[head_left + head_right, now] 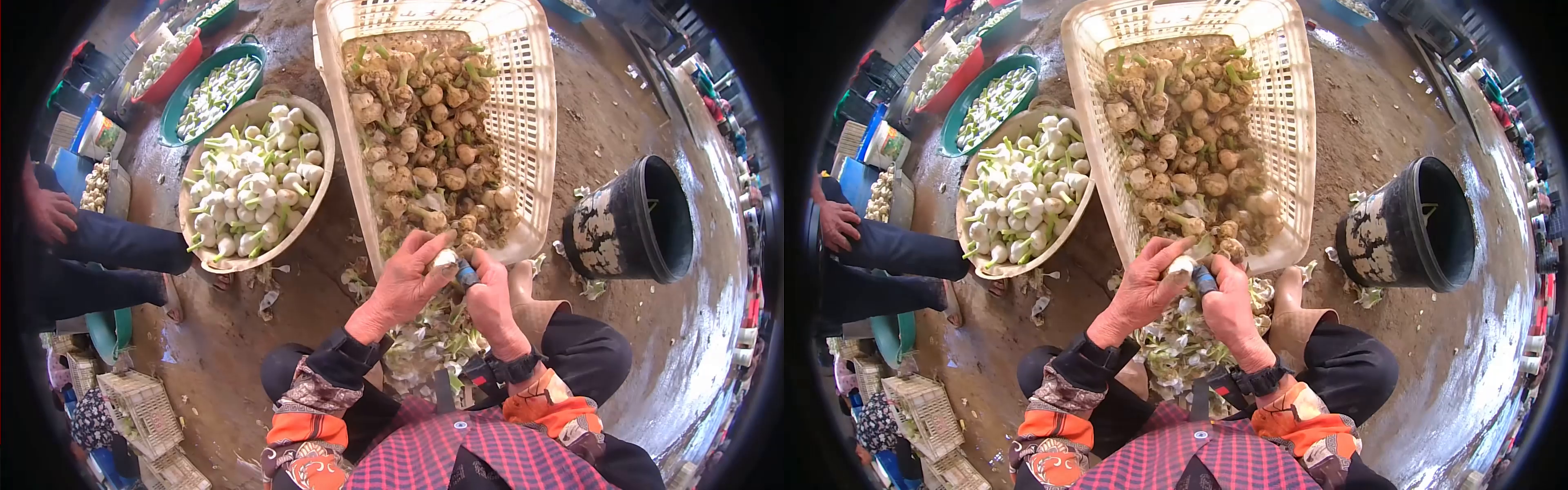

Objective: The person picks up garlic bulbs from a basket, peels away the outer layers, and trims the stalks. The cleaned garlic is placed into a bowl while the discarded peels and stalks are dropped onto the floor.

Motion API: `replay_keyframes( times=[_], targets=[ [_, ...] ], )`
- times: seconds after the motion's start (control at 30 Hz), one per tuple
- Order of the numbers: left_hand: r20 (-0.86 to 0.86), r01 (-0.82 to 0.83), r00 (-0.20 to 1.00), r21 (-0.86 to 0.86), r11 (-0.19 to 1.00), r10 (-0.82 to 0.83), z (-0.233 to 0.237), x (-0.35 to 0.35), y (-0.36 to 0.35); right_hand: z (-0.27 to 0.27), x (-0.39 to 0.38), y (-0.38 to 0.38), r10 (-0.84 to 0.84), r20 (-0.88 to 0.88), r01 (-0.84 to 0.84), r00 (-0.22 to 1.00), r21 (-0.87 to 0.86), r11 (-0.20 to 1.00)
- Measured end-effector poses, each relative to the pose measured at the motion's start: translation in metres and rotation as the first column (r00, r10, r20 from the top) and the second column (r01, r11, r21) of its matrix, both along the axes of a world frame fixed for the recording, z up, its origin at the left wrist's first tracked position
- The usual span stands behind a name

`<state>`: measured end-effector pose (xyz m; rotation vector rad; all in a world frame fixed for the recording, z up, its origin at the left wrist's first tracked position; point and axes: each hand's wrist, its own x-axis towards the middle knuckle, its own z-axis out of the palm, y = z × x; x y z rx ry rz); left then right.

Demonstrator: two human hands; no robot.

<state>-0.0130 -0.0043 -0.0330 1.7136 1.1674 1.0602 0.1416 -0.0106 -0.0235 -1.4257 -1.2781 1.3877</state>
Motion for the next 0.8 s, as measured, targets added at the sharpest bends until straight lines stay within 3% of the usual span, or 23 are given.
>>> replay_keyframes(
  times=[0.03,0.13,0.23,0.33,0.37,0.43,0.47,0.53,0.67,0.7,0.8],
  targets=[
    [-0.066,-0.049,0.997,0.026,0.998,0.051,0.003,0.001,-0.002,0.0,0.004,-0.001,-0.041,0.281,-0.044,0.959,0.292,0.955],
    [-0.259,-0.024,0.965,0.089,0.996,0.047,0.006,-0.001,-0.006,0.004,0.011,-0.002,-0.092,0.424,-0.134,0.901,0.473,0.871],
    [-0.12,-0.006,0.993,-0.052,0.999,-0.001,0.012,0.0,-0.007,0.01,0.019,-0.003,0.005,0.302,-0.097,0.953,0.29,0.952],
    [0.379,0.093,0.916,-0.518,0.85,0.131,0.005,0.011,-0.014,0.021,0.026,0.003,0.095,0.198,-0.136,0.976,0.207,0.969],
    [0.3,0.006,0.948,-0.348,0.937,0.105,0.003,0.013,-0.011,0.024,0.026,0.005,0.103,0.165,-0.135,0.981,0.194,0.972],
    [0.176,-0.089,0.976,-0.199,0.976,0.125,0.003,0.014,-0.008,0.037,0.021,0.001,0.084,0.104,-0.096,0.991,0.109,0.989],
    [0.113,-0.135,0.982,-0.119,0.984,0.149,0.004,0.014,-0.006,0.035,0.021,0.0,0.09,0.161,-0.11,0.983,0.121,0.987],
    [0.098,-0.097,0.988,-0.193,0.976,0.117,0.004,0.014,-0.008,0.027,0.022,-0.001,0.095,0.267,-0.137,0.959,0.14,0.981],
    [0.256,0.061,0.964,-0.491,0.869,0.077,0.015,0.009,-0.012,0.031,0.026,0.001,0.147,-0.132,-0.153,0.98,-0.037,0.987],
    [0.382,0.138,0.92,-0.515,0.846,0.083,0.016,0.008,-0.013,0.029,0.026,0.0,0.134,-0.215,-0.148,0.967,-0.052,0.988],
    [0.664,0.323,0.703,-0.618,0.717,0.256,0.015,0.002,-0.017,0.036,0.035,0.002,0.034,-0.675,-0.286,0.737,-0.265,0.921]
  ],
)
